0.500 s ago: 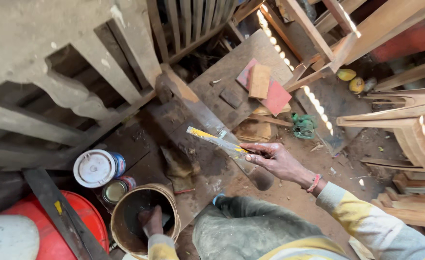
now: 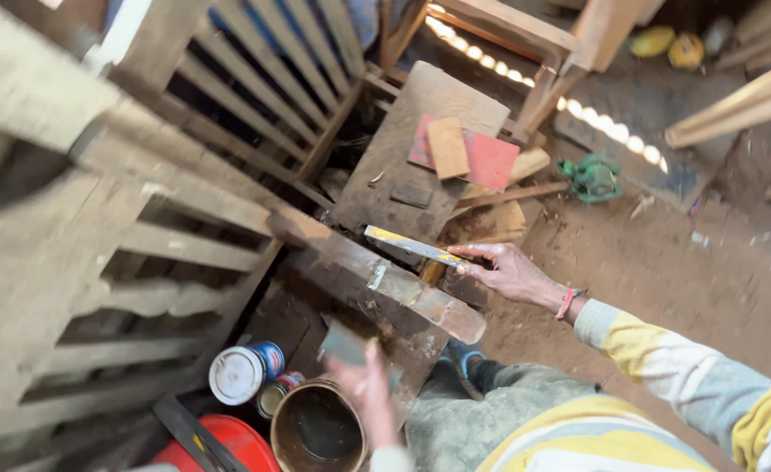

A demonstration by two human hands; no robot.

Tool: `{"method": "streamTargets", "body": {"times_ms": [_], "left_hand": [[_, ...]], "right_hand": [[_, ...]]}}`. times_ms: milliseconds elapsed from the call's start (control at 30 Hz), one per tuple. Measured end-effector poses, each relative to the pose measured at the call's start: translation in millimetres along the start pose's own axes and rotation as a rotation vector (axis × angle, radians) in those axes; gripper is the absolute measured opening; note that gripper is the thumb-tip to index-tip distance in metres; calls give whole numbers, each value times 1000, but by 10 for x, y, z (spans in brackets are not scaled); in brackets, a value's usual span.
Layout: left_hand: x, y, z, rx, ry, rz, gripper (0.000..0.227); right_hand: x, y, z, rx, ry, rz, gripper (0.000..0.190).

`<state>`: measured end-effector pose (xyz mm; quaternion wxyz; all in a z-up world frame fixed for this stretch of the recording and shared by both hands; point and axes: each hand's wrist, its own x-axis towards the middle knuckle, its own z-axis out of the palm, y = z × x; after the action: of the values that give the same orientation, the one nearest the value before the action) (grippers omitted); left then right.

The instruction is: The person applies adhesive to a wooden frame component using a long yellow stick and a brush. The person then fits the wooden piece into the frame structure.

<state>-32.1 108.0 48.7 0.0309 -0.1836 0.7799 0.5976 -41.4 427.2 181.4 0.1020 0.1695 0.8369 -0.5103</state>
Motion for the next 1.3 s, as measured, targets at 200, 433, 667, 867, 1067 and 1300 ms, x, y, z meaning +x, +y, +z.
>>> {"method": "streamTargets", "body": {"times_ms": [200, 433, 667, 867, 1067, 1300], "left_hand": [[166, 410, 1290, 335, -114, 134, 111], [196, 212, 1509, 393, -135, 70, 111], [281, 124, 1568, 448, -123, 17, 110], [247, 190, 1578, 648, 24, 396, 106], [77, 676, 1509, 956, -87, 535, 69], [106, 736, 1574, 1016, -111, 429, 69]], "right_hand": [[-283, 397, -56, 58, 86, -38, 44], [-550, 540, -243, 90, 41, 272, 46], [-558, 630, -295, 120, 87, 140, 45], [-456, 550, -374, 58, 85, 186, 45], [-429, 688, -292, 93, 135, 45, 44], [-412, 585, -310, 23, 81, 169, 44]]}}
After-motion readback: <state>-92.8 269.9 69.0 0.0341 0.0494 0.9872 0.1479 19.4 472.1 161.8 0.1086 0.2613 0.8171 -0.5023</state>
